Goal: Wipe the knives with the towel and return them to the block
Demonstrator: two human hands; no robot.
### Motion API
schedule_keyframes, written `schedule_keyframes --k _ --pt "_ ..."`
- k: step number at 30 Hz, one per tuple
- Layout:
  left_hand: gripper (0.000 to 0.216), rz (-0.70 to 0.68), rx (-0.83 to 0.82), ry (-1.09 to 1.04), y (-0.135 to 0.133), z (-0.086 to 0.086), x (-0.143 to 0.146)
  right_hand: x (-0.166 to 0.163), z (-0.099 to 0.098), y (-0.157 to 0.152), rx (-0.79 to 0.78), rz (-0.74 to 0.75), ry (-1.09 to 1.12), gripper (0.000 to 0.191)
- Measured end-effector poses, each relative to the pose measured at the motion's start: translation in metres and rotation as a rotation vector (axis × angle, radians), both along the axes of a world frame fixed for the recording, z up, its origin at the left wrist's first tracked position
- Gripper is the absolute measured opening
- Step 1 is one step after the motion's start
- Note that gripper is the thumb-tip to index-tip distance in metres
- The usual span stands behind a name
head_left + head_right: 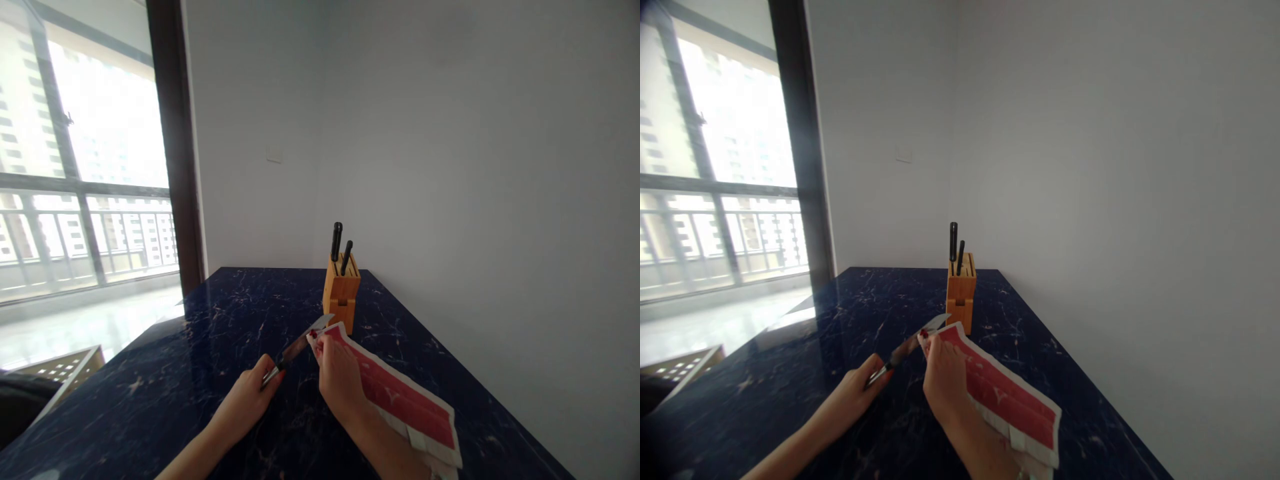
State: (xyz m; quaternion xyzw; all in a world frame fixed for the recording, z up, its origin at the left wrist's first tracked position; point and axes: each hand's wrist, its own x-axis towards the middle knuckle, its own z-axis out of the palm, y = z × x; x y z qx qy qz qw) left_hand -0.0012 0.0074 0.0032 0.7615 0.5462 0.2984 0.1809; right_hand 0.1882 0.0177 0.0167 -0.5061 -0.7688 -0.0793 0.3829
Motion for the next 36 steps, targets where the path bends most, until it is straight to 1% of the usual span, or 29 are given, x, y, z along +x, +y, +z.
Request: schedule_keyframes --k 2,4,7,12,14,17,19,22,25,28,30,32,34,36 --pt "0.024 0.018 -0.015 0.035 -0.004 0.005 0.003 0.0 0.002 -0.001 0.0 0.005 0.0 0.013" --pt "0.027 0.012 -0.033 0.075 -0.007 0.008 0.005 0.001 0.004 0.0 -0.001 -0.024 0.001 0.013" --pt "0.028 -0.044 -0.035 0.157 -0.009 0.006 0.007 -0.001 0.0 -0.001 -0.023 -0.045 -0.014 0.013" --pt "0.027 -0.056 0.004 0.306 -0.008 -0.002 0.008 -0.013 -0.012 -0.007 -0.107 0.105 -0.131 0.012" --pt "0.028 -0.067 0.007 0.315 -0.007 -0.002 0.008 -0.014 -0.013 -0.007 -0.117 0.091 -0.154 0.011" --pt "0.029 -0.08 0.002 0.32 -0.007 -0.001 0.008 -0.01 -0.01 -0.002 -0.143 -0.006 -0.129 0.011" --pt "0.03 -0.078 0.006 0.335 -0.007 -0.001 0.008 -0.007 -0.009 0.001 -0.156 -0.032 -0.099 0.011" --pt "0.03 -0.07 0.015 0.347 -0.007 -0.002 0.008 -0.008 -0.011 0.001 -0.135 0.025 -0.045 0.012" --pt "0.029 -0.058 0.013 0.353 -0.007 -0.003 0.008 -0.011 -0.012 -0.004 -0.121 0.086 -0.029 0.023" --pt "0.029 -0.061 0.012 0.365 -0.007 -0.002 0.009 -0.012 -0.011 -0.006 -0.134 0.038 -0.028 0.029" --pt "0.029 -0.071 0.019 0.372 -0.008 -0.001 0.009 -0.009 -0.01 -0.003 -0.133 -0.015 -0.017 0.028" --pt "0.029 -0.078 0.031 0.377 -0.009 -0.001 0.009 -0.006 -0.009 0.0 -0.134 -0.037 -0.001 0.023" --pt "0.03 -0.079 0.039 0.388 -0.009 -0.002 0.008 -0.004 -0.009 0.002 -0.15 -0.009 0.023 0.019" --pt "0.03 -0.074 0.039 0.399 -0.009 -0.003 0.008 -0.004 -0.01 0.001 -0.179 0.069 0.041 0.02"
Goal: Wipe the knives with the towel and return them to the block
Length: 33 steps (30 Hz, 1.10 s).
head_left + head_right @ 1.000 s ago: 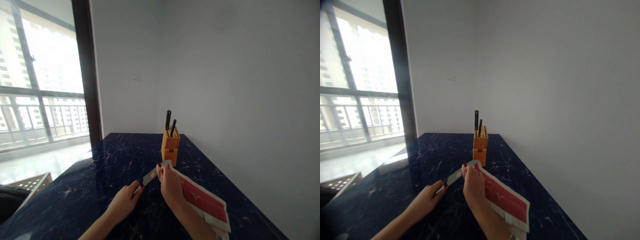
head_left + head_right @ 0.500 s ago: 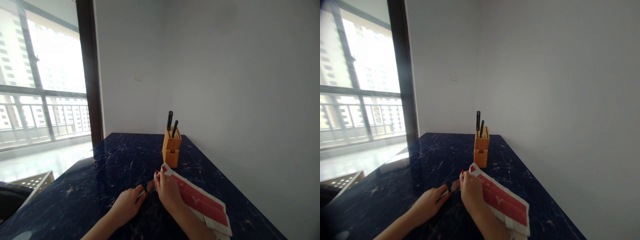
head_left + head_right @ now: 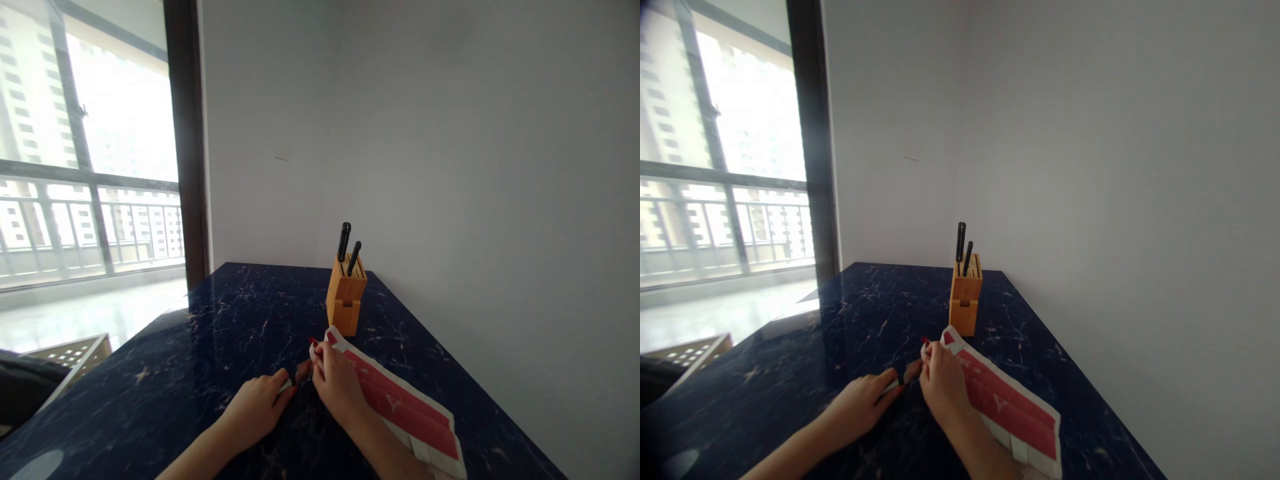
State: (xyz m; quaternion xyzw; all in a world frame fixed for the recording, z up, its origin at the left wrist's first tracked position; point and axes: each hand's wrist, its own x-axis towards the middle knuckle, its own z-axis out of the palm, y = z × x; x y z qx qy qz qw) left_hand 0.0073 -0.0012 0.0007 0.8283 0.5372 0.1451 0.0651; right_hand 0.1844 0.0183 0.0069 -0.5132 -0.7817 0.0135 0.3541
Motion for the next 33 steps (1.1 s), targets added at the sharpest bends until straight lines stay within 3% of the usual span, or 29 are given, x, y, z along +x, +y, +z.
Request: schedule_keyframes --k 4,7,15,21,27,33 --pt "0.031 0.011 -0.005 -0.001 0.0 -0.001 0.0 -0.004 0.001 -0.008 -0.025 0.14 0.007 0.024" --pt "0.031 0.012 -0.006 -0.004 -0.001 0.0 0.0 -0.006 0.003 -0.01 0.005 0.165 -0.018 0.021" --pt "0.031 -0.004 0.001 -0.007 0.0 0.001 0.0 0.0 0.007 -0.002 0.069 -0.068 -0.111 0.019" --pt "0.03 0.002 -0.036 -0.027 -0.001 0.003 0.0 -0.007 0.01 -0.015 0.045 0.17 -0.071 0.018" --pt "0.031 0.004 -0.049 -0.011 -0.002 0.004 0.001 -0.005 0.006 -0.01 0.04 0.051 -0.045 0.017" --pt "0.031 0.013 -0.039 -0.011 -0.001 0.002 0.0 -0.006 0.001 -0.01 0.047 0.177 -0.044 0.019"
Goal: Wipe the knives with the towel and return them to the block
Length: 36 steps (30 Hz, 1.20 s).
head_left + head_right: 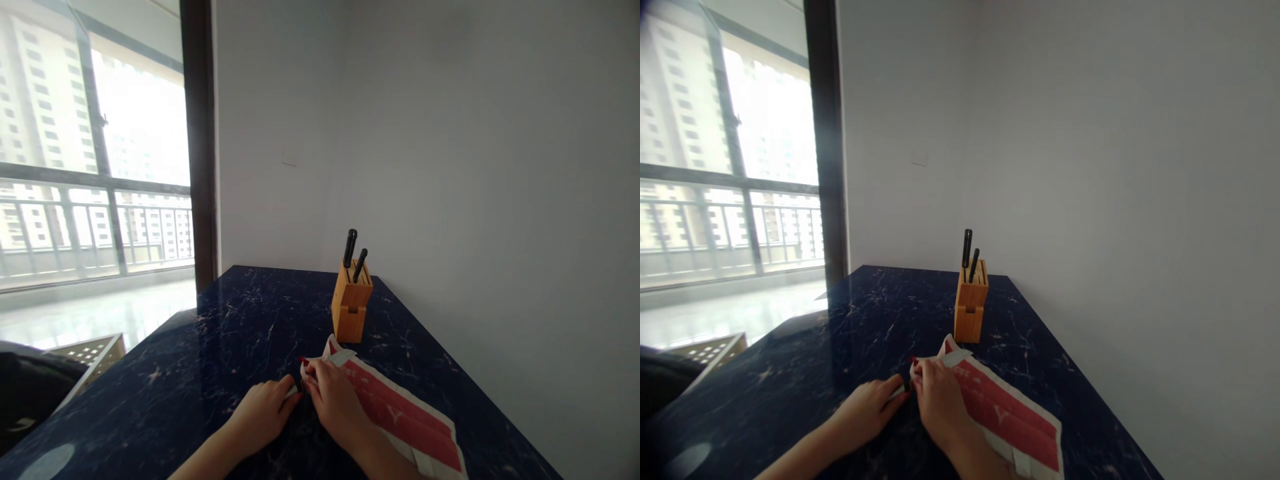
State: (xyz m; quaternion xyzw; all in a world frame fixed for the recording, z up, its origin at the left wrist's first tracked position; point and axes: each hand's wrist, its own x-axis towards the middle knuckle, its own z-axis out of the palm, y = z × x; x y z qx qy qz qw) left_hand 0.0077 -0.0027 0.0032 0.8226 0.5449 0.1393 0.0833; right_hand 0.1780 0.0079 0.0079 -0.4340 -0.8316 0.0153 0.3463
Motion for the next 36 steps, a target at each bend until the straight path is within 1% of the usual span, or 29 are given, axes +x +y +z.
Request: schedule_keyframes --k 1,6,8,11,13,18,20,23,25,29,31,36 --pt "0.031 0.003 -0.002 0.004 0.0001 -0.0002 0.0 0.0002 0.0001 0.0001 0.009 -0.002 -0.005 0.02" --pt "0.032 -0.01 0.009 0.003 0.0014 -0.0018 -0.0009 0.0026 0.0014 0.0024 0.03 -0.12 0.016 0.019" --pt "0.032 -0.024 0.024 -0.008 0.0017 -0.0026 -0.0013 0.0022 0.0017 0.0005 0.012 -0.093 0.026 0.02" --pt "0.032 -0.025 0.039 -0.013 0.002 -0.003 -0.0013 0.0006 0.0021 -0.0043 -0.022 -0.01 0.018 0.027" --pt "0.033 -0.019 0.04 -0.011 0.0021 -0.0024 -0.0008 0.0001 0.0024 -0.0058 -0.035 0.01 0.011 0.03" --pt "0.034 -0.016 0.03 0.001 0.0021 -0.0002 -0.0001 0.0008 0.003 -0.0026 -0.023 -0.09 0.06 0.022" --pt "0.034 -0.013 0.026 0.0 0.002 -0.0008 -0.0003 -0.0002 0.0031 -0.0029 -0.039 -0.075 0.062 0.021" --pt "0.035 -0.01 0.027 0.002 0.0023 -0.0029 -0.0006 -0.0028 0.0029 -0.0052 -0.062 -0.005 0.035 0.024" --pt "0.035 -0.012 0.032 0.012 0.0027 -0.0042 -0.0006 -0.0035 0.003 -0.0054 -0.052 -0.002 0.017 0.023" --pt "0.038 -0.023 0.052 0.033 0.0032 -0.0054 -0.0003 -0.0008 0.004 -0.0009 -0.017 -0.135 0.014 0.018" --pt "0.039 -0.022 0.058 0.044 0.0031 -0.0054 -0.0002 0.0006 0.004 0.0008 -0.015 -0.172 0.015 0.017" --pt "0.037 -0.028 0.047 0.032 0.0026 -0.004 -0.0002 -0.0023 0.0017 -0.0028 -0.023 -0.123 0.039 0.02"
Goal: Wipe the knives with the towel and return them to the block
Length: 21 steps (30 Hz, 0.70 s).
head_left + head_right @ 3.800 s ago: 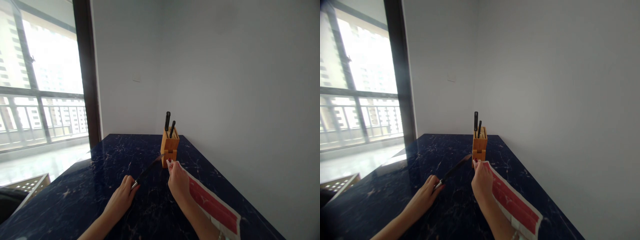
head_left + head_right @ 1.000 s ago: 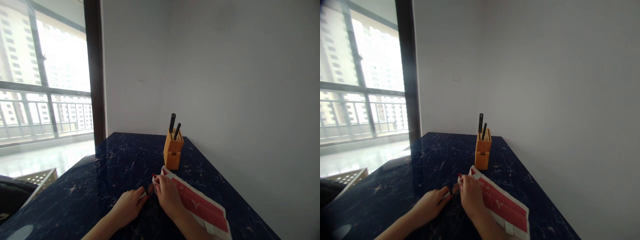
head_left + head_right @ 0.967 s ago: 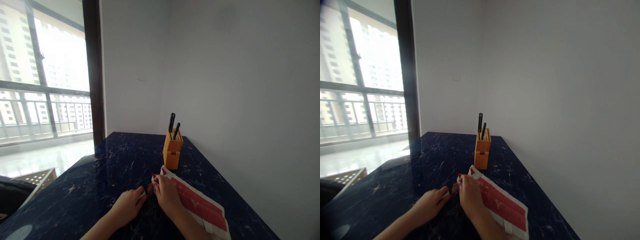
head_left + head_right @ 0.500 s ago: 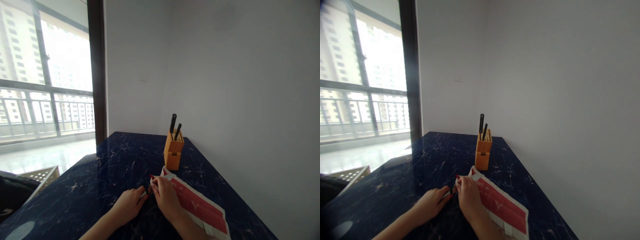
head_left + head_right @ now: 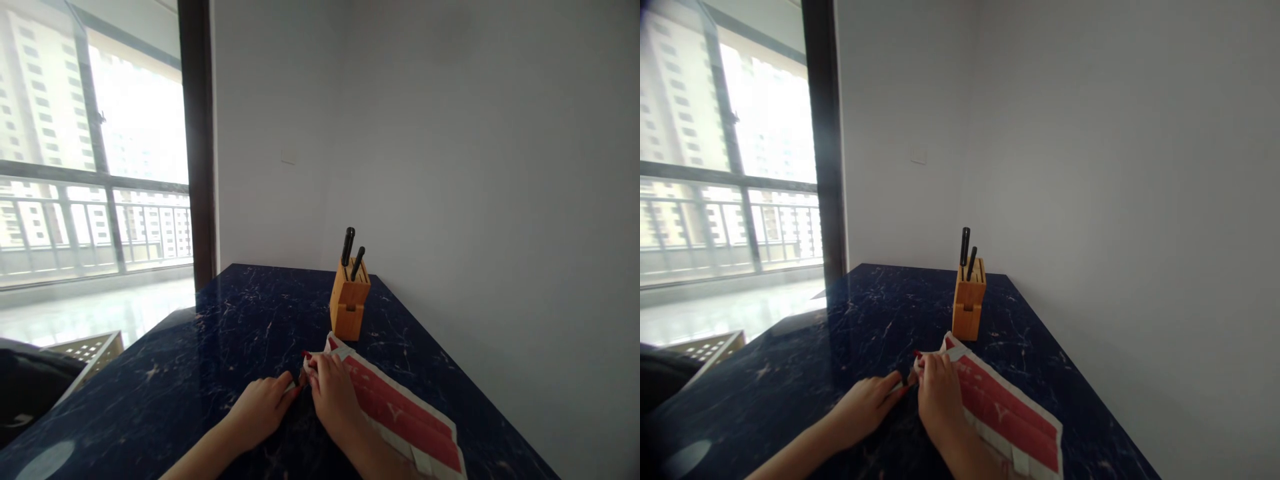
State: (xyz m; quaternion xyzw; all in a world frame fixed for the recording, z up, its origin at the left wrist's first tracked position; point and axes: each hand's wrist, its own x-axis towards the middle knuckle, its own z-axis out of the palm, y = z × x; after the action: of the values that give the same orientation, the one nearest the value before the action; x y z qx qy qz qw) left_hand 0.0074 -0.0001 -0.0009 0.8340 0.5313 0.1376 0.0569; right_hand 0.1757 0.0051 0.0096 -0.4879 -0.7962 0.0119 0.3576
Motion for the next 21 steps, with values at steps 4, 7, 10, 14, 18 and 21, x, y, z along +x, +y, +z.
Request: schedule_keyframes --k 4,7,10,14,18,21 --pt "0.037 0.0 -0.005 -0.025 0.0 0.001 0.0 -0.006 0.0 -0.004 -0.007 -0.034 0.007 0.02" --pt "0.037 0.002 -0.017 -0.039 -0.001 0.001 -0.001 -0.01 0.0 -0.005 0.014 -0.083 0.004 0.019" --pt "0.037 -0.002 -0.031 -0.057 -0.002 0.002 -0.002 -0.012 -0.002 -0.005 0.027 -0.058 -0.001 0.019" --pt "0.035 0.001 -0.035 -0.072 -0.003 0.001 -0.003 -0.01 -0.002 -0.005 0.017 -0.003 -0.012 0.021" --pt "0.036 -0.005 -0.024 -0.059 -0.002 0.0 -0.003 -0.005 0.0 -0.003 0.028 -0.054 -0.035 0.02" --pt "0.036 -0.01 -0.022 -0.047 -0.001 0.001 -0.002 -0.004 -0.001 0.0 0.033 -0.056 -0.036 0.018"
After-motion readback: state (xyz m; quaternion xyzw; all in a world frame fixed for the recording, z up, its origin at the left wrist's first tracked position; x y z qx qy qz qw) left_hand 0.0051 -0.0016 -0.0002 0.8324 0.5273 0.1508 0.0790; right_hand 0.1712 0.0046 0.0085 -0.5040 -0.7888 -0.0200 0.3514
